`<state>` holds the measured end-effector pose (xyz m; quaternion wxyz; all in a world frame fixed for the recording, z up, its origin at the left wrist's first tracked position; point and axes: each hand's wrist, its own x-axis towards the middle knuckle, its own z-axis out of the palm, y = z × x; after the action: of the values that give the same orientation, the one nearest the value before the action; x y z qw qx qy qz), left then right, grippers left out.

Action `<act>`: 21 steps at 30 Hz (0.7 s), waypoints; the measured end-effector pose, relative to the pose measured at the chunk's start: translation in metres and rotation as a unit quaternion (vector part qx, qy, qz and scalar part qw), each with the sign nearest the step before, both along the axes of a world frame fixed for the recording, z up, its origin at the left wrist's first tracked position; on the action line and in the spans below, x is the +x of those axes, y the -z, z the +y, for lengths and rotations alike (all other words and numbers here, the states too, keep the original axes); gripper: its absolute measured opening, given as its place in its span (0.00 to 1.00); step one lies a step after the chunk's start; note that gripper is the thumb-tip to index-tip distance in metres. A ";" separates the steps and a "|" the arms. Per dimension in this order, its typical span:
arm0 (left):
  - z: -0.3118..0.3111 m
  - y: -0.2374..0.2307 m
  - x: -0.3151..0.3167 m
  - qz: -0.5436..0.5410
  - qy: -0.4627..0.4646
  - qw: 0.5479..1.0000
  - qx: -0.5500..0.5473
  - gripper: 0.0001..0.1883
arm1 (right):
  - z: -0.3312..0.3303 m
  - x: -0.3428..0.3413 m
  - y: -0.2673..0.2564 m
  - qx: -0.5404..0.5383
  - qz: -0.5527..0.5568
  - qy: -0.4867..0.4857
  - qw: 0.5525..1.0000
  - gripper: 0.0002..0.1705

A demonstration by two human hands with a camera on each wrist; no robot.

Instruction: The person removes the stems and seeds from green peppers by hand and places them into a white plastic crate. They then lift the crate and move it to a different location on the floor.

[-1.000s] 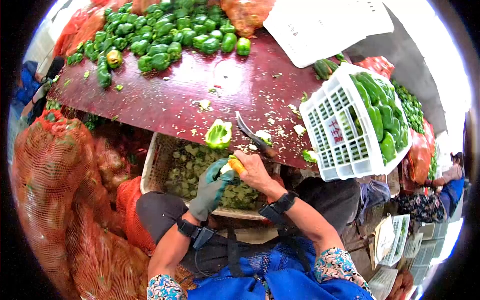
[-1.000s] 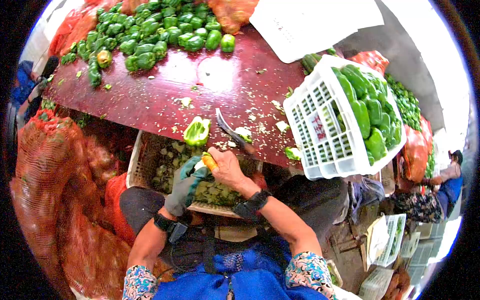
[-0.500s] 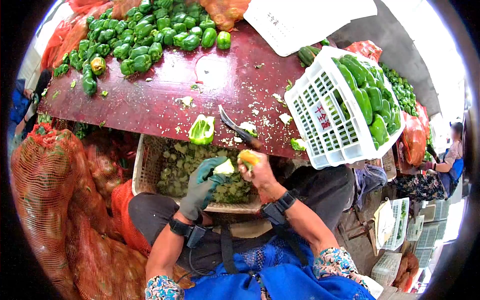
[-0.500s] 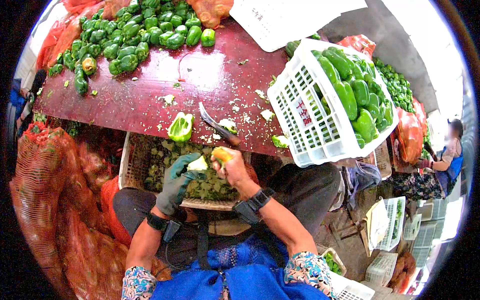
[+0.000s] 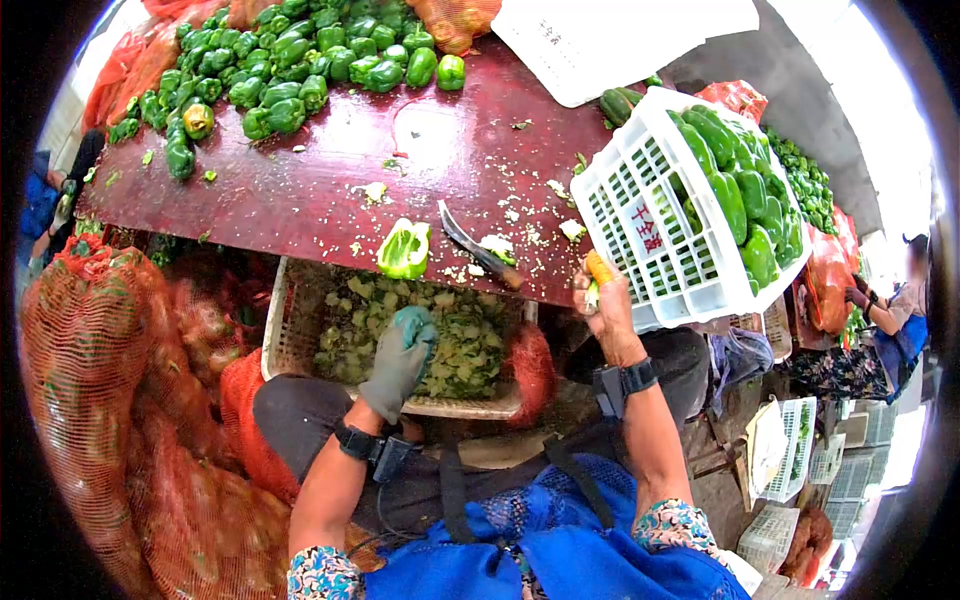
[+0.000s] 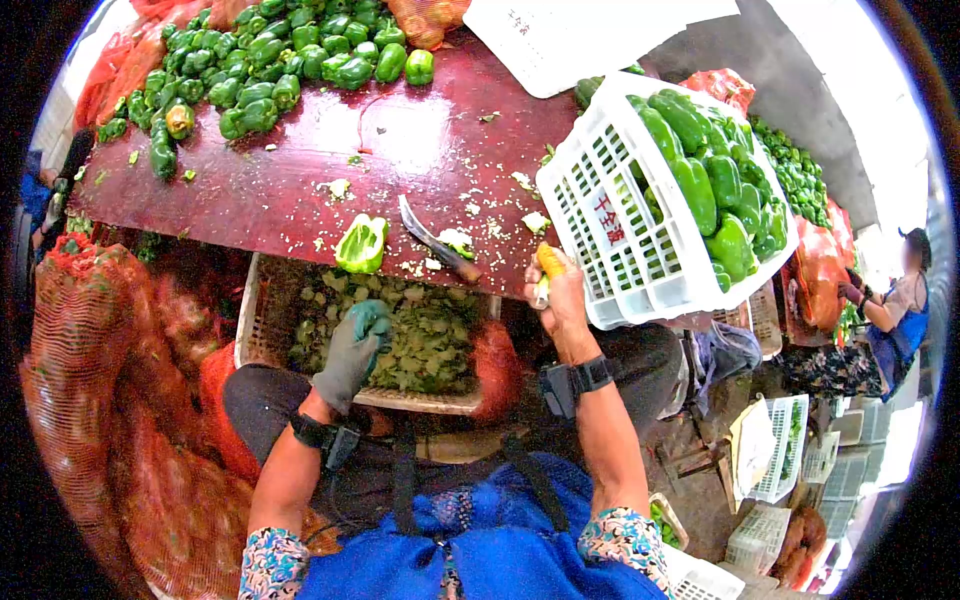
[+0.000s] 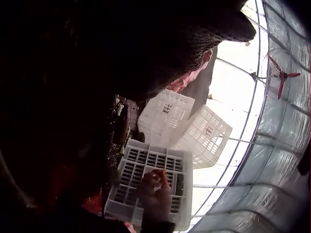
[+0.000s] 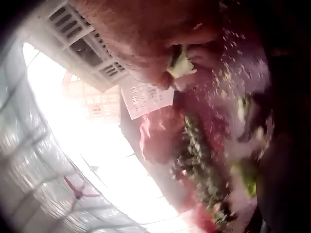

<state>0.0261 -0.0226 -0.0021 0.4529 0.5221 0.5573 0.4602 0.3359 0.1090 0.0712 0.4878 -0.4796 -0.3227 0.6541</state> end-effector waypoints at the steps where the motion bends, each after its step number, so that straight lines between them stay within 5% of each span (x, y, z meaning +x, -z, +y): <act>1: 0.001 -0.003 0.004 0.067 -0.007 0.997 0.042 0.17 | 0.005 0.009 0.004 0.041 -0.136 0.032 0.989 0.06; 2: 0.002 -0.007 0.007 0.133 -0.016 0.987 0.083 0.17 | 0.005 0.022 0.005 0.095 -0.335 0.006 0.937 0.07; 5: 0.004 -0.018 0.004 0.189 0.055 0.979 0.049 0.20 | 0.013 0.064 0.052 0.236 -0.725 -0.050 0.645 0.26; 8: 0.003 -0.005 0.008 0.186 0.100 0.977 -0.011 0.23 | 0.014 0.064 0.055 0.163 -0.809 -0.104 0.555 0.34; 12: -0.005 0.006 0.014 0.232 0.079 0.967 0.066 0.21 | 0.015 0.063 0.049 0.176 -0.807 -0.106 0.554 0.34; 15: -0.001 0.002 0.017 0.166 0.102 0.981 0.014 0.21 | 0.025 0.073 0.061 0.210 -0.725 -0.101 0.648 0.33; 16: 0.000 0.000 0.018 0.146 0.110 0.983 0.027 0.21 | 0.023 0.063 0.050 0.232 -0.632 -0.099 0.733 0.32; 18: 0.003 -0.004 0.021 0.107 0.122 0.986 0.048 0.22 | 0.012 0.035 0.025 0.285 -0.536 -0.147 0.781 0.30; 21: 0.004 -0.022 0.035 -0.237 0.096 0.958 -0.129 0.24 | -0.015 -0.025 -0.015 0.206 -0.399 -0.278 0.849 0.31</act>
<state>0.0609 -0.0184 0.0198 0.6774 0.3865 0.4355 0.4495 0.3111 0.0938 0.0863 0.2024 -0.4776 -0.7368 0.4337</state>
